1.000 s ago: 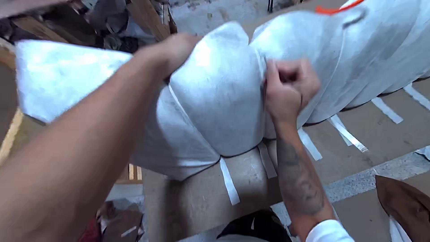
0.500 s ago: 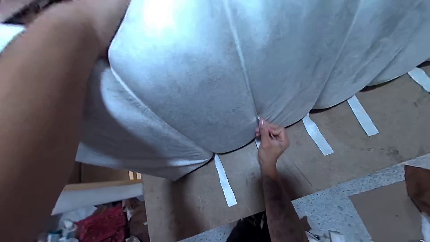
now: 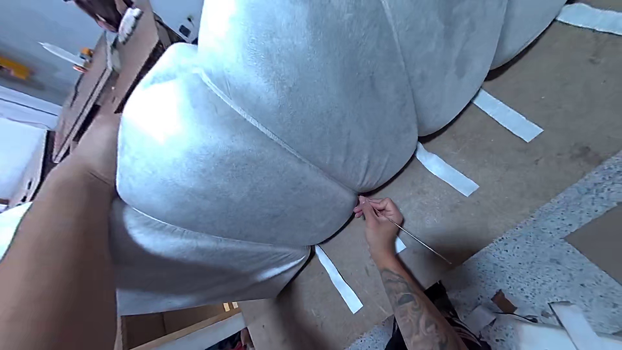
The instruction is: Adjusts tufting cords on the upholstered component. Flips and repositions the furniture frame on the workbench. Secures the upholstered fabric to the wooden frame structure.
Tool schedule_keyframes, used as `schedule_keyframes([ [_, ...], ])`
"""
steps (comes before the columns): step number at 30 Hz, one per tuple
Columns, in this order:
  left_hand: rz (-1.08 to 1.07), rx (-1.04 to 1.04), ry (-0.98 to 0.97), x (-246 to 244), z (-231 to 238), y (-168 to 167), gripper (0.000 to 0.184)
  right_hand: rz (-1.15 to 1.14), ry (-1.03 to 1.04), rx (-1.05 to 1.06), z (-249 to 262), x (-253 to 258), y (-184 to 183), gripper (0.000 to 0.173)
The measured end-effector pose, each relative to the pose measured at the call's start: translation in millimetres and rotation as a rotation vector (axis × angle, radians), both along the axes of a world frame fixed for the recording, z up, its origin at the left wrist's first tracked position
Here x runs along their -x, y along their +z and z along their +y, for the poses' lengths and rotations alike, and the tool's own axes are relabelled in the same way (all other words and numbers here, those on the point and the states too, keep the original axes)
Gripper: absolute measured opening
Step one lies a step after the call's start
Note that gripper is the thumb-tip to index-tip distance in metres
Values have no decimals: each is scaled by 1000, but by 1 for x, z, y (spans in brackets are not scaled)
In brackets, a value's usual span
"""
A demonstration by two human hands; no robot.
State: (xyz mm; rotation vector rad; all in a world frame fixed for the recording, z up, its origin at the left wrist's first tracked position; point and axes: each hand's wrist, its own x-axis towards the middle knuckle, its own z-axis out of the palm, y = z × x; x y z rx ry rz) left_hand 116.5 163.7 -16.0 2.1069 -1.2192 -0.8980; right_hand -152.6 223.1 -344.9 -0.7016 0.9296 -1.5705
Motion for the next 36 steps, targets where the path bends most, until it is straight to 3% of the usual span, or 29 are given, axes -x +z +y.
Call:
schedule_keyframes([
  [2, -85, 21, 41, 9, 2, 1, 22, -38, 7, -33, -2, 11, 25, 16],
  [5, -132, 49, 82, 15, 2, 1, 25, -189, -28, 172, -31, 3, 64, 15],
  [8, -54, 41, 73, 26, 4, 2, 35, -219, 27, 142, -41, -1, 18, 13],
  [11, -111, 64, 142, 35, -5, 4, 29, -153, 8, -49, -36, 9, -25, 13],
  [14, -362, 49, 127, 15, -8, -1, 24, -81, 22, -105, -33, 20, 1, 16],
  [17, -427, 5, 146, 7, -10, 0, 39, 0, 68, 54, -35, 22, 26, 12],
  [20, -521, -21, 124, 22, 4, 1, 44, 167, 151, -24, -22, 36, 11, 13],
  [23, -692, -34, 151, 3, 25, 16, 60, 193, 191, 29, 1, 55, 34, 16],
  [25, -646, -176, 109, -32, 59, 29, 58, 208, 256, 100, 21, 68, 67, 18],
  [27, -445, -212, 132, -66, 103, 36, 63, 210, 327, 201, 41, 66, 104, 18],
  [29, -244, -169, 159, -83, 139, 31, 68, 187, 362, 346, 62, 45, 138, 14],
  [31, -132, -155, 30, -87, 159, 16, 72, 192, 367, 534, 82, 10, 162, 9],
  [34, 15, -5, -182, -94, 168, 3, 75, 293, 206, 811, 97, -51, 192, 10],
  [36, 29, 126, -132, -90, 176, 14, 81, 337, 97, 871, 95, -81, 211, 13],
])
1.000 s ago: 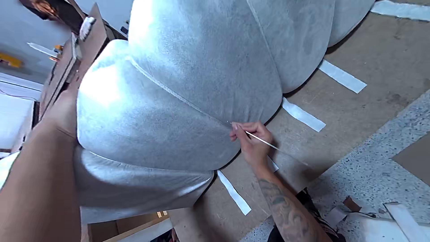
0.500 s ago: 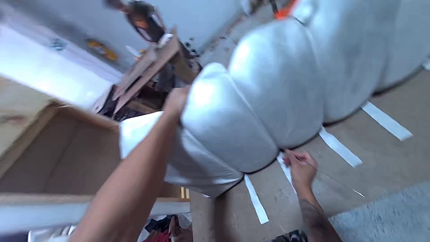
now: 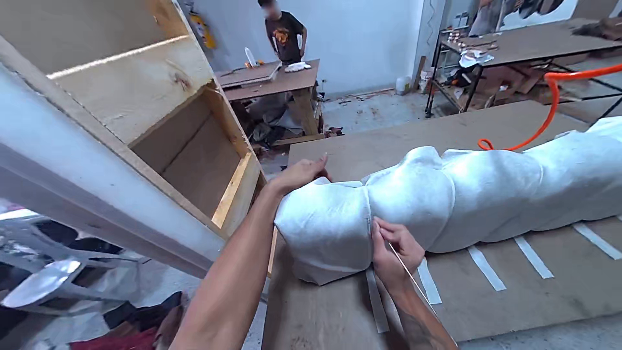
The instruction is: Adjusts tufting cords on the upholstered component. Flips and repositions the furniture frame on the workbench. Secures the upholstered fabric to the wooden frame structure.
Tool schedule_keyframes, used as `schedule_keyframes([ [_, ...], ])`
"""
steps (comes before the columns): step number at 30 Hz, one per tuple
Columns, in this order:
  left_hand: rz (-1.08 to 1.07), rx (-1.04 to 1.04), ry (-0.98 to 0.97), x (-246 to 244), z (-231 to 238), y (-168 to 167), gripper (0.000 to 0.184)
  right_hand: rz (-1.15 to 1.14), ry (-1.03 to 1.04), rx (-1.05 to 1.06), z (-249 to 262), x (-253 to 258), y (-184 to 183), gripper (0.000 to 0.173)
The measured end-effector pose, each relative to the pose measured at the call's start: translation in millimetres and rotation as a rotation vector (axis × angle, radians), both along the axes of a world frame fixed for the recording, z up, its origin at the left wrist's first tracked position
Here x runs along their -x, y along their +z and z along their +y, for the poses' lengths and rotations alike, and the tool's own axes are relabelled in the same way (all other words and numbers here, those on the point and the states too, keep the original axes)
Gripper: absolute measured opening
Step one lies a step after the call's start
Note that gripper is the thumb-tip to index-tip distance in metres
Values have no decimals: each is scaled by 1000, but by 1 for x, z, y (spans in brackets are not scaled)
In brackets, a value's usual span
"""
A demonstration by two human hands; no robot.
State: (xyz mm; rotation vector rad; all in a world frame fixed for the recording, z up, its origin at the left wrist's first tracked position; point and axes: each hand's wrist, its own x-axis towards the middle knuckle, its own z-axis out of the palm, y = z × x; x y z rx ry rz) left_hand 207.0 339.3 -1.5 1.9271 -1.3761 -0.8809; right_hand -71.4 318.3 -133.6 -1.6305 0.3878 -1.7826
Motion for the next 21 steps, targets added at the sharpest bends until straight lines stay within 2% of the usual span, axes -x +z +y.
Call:
schedule_keyframes([
  [2, -141, -40, 61, 15, 13, 28, 88, 21, -53, -34, -4, -23, 7, 10],
  [3, -289, -104, 56, 26, 17, 37, 90, 16, -72, -69, -3, -31, 3, 11],
  [5, -619, -233, 66, 45, 17, 35, 92, -29, -95, -154, 8, -43, -23, 17],
  [7, -820, -262, 119, 50, 12, 23, 103, -71, -83, -237, 21, -40, -60, 17],
  [9, -849, -230, 122, 47, 8, 19, 103, -42, -45, -333, 26, -27, -69, 15],
  [11, -825, -226, 113, 43, 6, 20, 102, -1, -20, -329, 22, -17, -36, 10],
  [13, -805, -220, 109, 39, 4, 21, 102, -57, -60, -241, 1, -29, 9, 10],
  [15, -776, -196, 106, 34, 4, 18, 100, -61, -119, -199, -18, -50, 26, 11],
  [16, -770, -191, 104, 32, 4, 16, 100, -49, -137, -196, -17, -55, 19, 14],
  [18, -766, -197, 94, 29, -2, 17, 103, -40, -157, -236, 1, -51, -18, 20],
  [20, -740, -207, 91, 26, -5, 17, 101, -36, -91, -352, 27, -37, -66, 16],
  [21, -726, -204, 91, 26, -6, 15, 100, -55, -57, -402, 32, -30, -75, 13],
])
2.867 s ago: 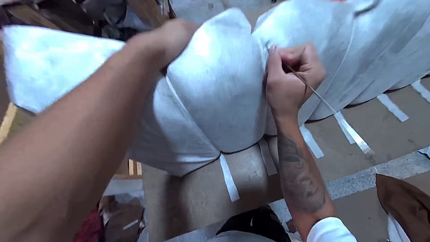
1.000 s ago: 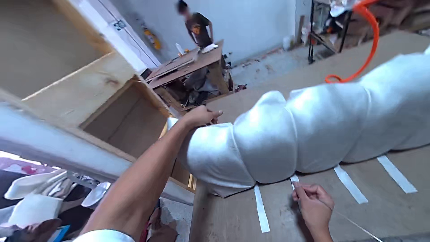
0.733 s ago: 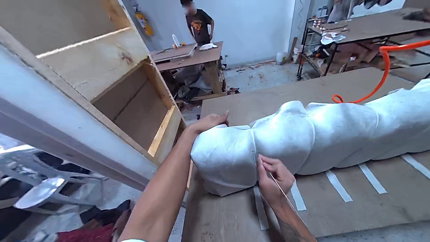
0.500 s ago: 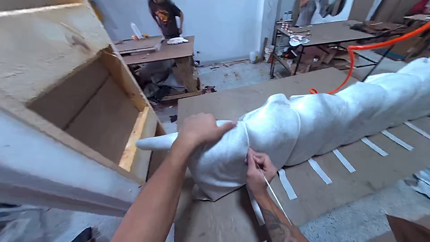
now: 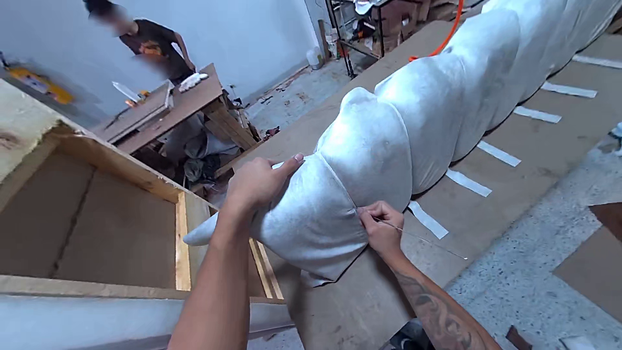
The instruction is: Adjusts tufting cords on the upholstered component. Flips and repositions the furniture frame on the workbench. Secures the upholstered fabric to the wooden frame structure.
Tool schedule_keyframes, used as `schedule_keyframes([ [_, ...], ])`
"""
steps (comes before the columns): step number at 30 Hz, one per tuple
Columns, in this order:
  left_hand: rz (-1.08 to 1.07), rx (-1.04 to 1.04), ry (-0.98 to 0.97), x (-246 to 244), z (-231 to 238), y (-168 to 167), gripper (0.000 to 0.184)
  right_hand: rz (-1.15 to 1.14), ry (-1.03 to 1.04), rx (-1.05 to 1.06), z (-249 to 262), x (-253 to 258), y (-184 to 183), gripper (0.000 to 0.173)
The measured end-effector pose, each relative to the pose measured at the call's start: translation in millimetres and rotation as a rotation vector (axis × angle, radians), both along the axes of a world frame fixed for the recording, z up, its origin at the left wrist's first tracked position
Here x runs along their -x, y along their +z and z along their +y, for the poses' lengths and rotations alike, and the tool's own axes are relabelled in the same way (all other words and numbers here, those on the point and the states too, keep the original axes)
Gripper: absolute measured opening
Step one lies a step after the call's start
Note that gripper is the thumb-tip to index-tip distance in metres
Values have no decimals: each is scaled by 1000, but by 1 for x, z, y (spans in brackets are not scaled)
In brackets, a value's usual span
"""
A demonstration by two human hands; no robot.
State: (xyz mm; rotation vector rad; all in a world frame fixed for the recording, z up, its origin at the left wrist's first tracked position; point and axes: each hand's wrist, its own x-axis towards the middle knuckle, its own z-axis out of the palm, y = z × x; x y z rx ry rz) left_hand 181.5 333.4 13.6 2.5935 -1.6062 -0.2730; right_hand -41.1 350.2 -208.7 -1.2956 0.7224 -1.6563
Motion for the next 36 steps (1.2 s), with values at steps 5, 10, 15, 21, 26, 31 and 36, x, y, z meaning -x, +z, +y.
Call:
schedule_keyframes([
  [5, 16, 44, -12, -5, -5, -5, 95, -193, -45, 68, -41, -30, 89, 12],
  [10, 59, 94, 3, 10, 6, -5, 90, -190, -149, 1, -26, -42, 48, 16],
  [15, 111, 105, 20, 10, 3, -6, 89, -258, -138, -70, -32, -26, 80, 11],
  [21, 135, 98, 6, -2, -7, -9, 89, -34, -192, 35, -28, -38, 62, 23],
  [26, 129, 81, -3, -17, -23, -9, 95, -27, -166, 50, -43, -10, 82, 12],
  [31, 91, 82, 24, -18, -22, -10, 100, 107, -217, 350, -71, -39, 76, 23],
  [36, 117, 83, 43, -16, -17, -6, 98, 101, -178, 140, -37, -23, 40, 13],
])
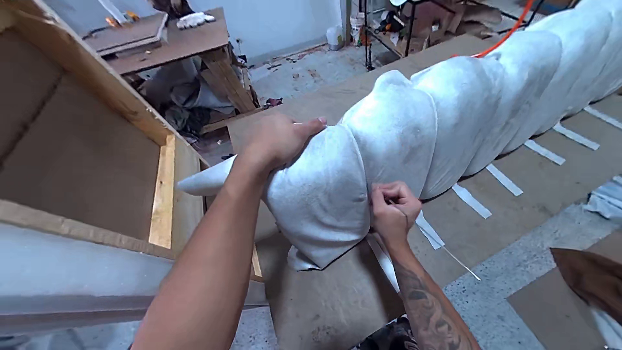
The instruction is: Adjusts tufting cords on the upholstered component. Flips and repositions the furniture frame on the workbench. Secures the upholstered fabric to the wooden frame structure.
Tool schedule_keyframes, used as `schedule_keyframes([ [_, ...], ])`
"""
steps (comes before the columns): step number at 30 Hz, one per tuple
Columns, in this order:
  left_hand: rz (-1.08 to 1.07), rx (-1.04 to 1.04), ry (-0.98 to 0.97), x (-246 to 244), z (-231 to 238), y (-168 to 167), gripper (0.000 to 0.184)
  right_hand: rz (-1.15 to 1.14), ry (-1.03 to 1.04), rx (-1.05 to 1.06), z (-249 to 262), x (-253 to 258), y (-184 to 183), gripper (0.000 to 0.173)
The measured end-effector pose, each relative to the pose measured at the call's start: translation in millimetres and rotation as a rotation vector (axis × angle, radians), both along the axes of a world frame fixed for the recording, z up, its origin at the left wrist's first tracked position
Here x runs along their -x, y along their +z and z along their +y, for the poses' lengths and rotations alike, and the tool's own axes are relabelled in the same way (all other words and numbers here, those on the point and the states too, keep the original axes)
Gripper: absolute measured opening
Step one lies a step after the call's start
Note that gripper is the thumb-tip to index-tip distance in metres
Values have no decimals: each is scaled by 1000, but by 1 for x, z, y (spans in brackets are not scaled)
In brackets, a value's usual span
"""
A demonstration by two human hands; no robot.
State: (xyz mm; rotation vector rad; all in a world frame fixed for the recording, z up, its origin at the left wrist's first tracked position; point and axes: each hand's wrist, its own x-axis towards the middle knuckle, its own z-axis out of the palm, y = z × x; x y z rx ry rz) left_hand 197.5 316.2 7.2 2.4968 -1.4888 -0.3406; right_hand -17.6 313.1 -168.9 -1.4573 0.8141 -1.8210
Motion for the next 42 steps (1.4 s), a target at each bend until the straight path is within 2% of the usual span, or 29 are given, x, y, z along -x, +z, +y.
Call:
schedule_keyframes([
  [3, -14, 4, -10, 3, 4, 2, 96, 50, -24, 158, -24, -18, 54, 14],
  [4, -6, 3, -13, 5, 8, 0, 95, 82, -57, 184, -30, -25, 58, 14],
  [5, -2, 2, -10, 7, 11, -2, 95, 99, -99, 211, -31, -30, 54, 16],
  [7, -2, 2, -14, 5, 9, 0, 94, 79, -154, 236, -21, -29, 23, 21],
  [9, 10, -5, -16, 2, 9, 1, 94, -9, -125, 167, -3, -22, -22, 23],
  [10, 12, -2, -18, 0, 8, 2, 95, -57, -77, 100, 4, -17, -34, 19],
  [12, 49, 8, -15, -3, 8, 2, 95, -137, 3, 15, 9, -11, -29, 16],
  [15, 137, 67, -10, -14, -1, -11, 88, -211, 53, 96, -11, -18, -17, 18],
  [16, 158, 81, -15, -18, -4, -15, 83, -224, 67, 102, -15, -21, -30, 19],
  [18, 164, 121, -25, -26, -14, -19, 77, -249, 96, 57, -10, -21, -80, 18],
  [20, 166, 129, -9, -33, -19, -22, 73, -295, 98, -99, 11, -14, -140, 15],
  [22, 159, 128, 11, -38, -22, -23, 72, -325, 78, -275, 30, -2, -173, 13],
  [24, 131, 94, 32, -33, -20, -23, 79, -326, 86, -355, 45, 12, -162, 14],
  [26, 91, 95, 77, -25, -20, -19, 87, -359, 118, -230, 38, 9, -114, 12],
  [28, 62, 114, 110, -23, -18, -20, 89, -431, 128, -78, 17, -16, -60, 12],
  [30, 66, 153, 92, -23, -16, -25, 82, -503, 97, -61, -4, -39, -36, 12],
  [32, 99, 198, 31, -24, -16, -27, 72, -519, 76, -143, 0, -42, -59, 13],
  [35, 145, 231, 6, -27, -22, -28, 62, -494, -23, -344, 35, -25, -144, 10],
  [37, 132, 232, 31, -28, -26, -30, 62, -471, -106, -520, 48, -13, -180, 12],
  [39, 109, 196, 24, -30, -26, -32, 65, -456, -116, -657, 54, -3, -188, 12],
  [42, 115, 219, 18, -34, -28, -31, 64, -551, -39, -500, 36, -5, -148, 10],
])
